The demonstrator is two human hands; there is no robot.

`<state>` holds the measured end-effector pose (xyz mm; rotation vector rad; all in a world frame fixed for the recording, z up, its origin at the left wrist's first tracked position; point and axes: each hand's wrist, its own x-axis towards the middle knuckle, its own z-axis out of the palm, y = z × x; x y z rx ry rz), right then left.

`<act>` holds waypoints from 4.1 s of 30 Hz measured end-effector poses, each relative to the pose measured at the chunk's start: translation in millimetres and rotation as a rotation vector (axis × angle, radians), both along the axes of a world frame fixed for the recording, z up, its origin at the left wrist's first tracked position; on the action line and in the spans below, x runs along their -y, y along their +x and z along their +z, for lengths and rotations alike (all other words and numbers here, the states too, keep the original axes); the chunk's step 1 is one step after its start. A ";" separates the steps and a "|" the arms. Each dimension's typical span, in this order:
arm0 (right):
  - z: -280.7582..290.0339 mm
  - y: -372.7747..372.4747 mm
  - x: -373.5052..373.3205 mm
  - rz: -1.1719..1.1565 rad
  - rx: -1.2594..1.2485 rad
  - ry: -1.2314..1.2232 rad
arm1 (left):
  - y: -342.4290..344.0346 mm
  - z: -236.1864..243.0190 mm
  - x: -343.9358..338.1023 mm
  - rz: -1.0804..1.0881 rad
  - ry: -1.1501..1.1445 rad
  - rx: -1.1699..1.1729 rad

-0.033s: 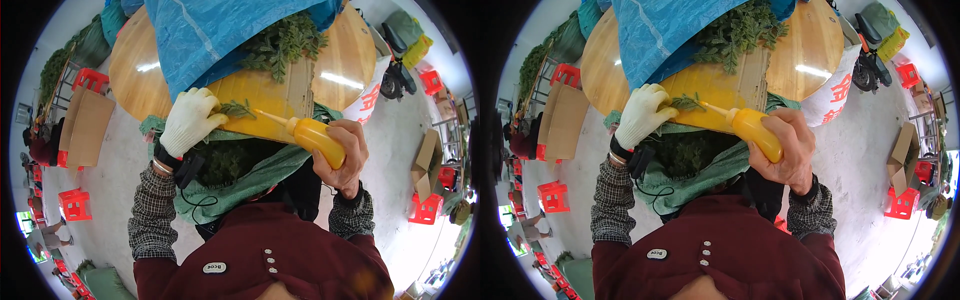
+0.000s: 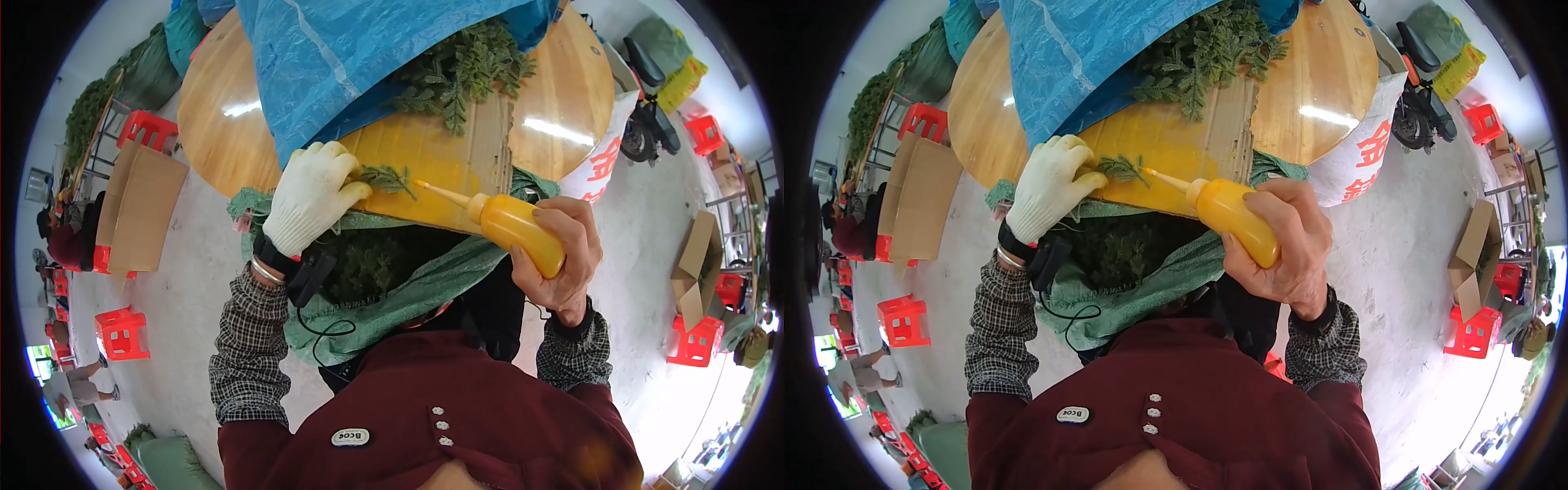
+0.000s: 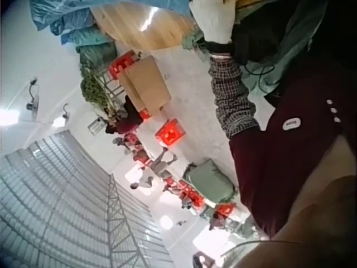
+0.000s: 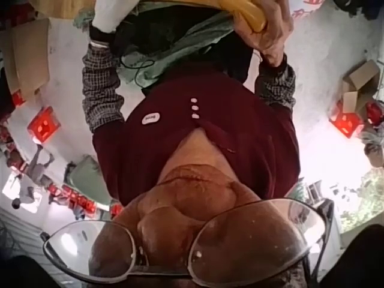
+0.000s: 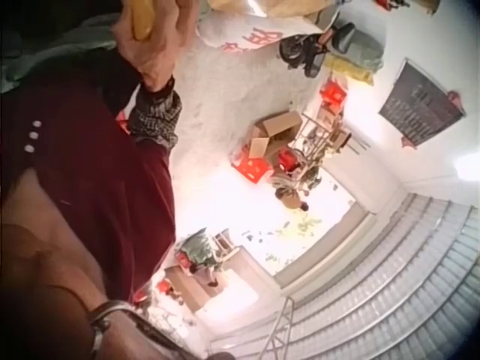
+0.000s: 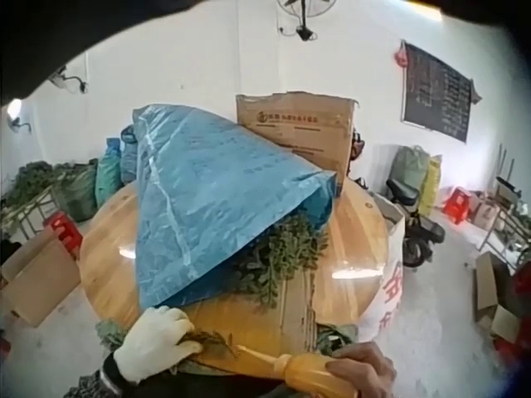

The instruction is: The person picks up plant sprigs from a blue bag and applies liquid from a squeeze bottle onto them against a cardboard surface. After treating each sprig, they place it into a large green bag.

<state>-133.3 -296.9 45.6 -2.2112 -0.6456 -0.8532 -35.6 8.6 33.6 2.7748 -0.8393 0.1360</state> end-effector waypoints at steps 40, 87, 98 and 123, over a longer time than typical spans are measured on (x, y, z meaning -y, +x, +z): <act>-1.9 -6.9 -28.8 -0.063 0.062 -0.088 | -13.0 -47.3 43.8 0.176 -0.253 0.216; -11.8 -57.0 -10.3 -0.115 0.009 -0.058 | -9.8 -45.9 40.4 0.126 -0.170 0.143; 0.6 -31.8 13.6 -0.226 0.082 0.003 | -1.8 -38.6 45.3 -0.024 -0.341 0.175; -13.9 52.6 -3.7 -0.112 -0.015 0.039 | 54.2 -34.6 51.0 0.207 -0.223 0.187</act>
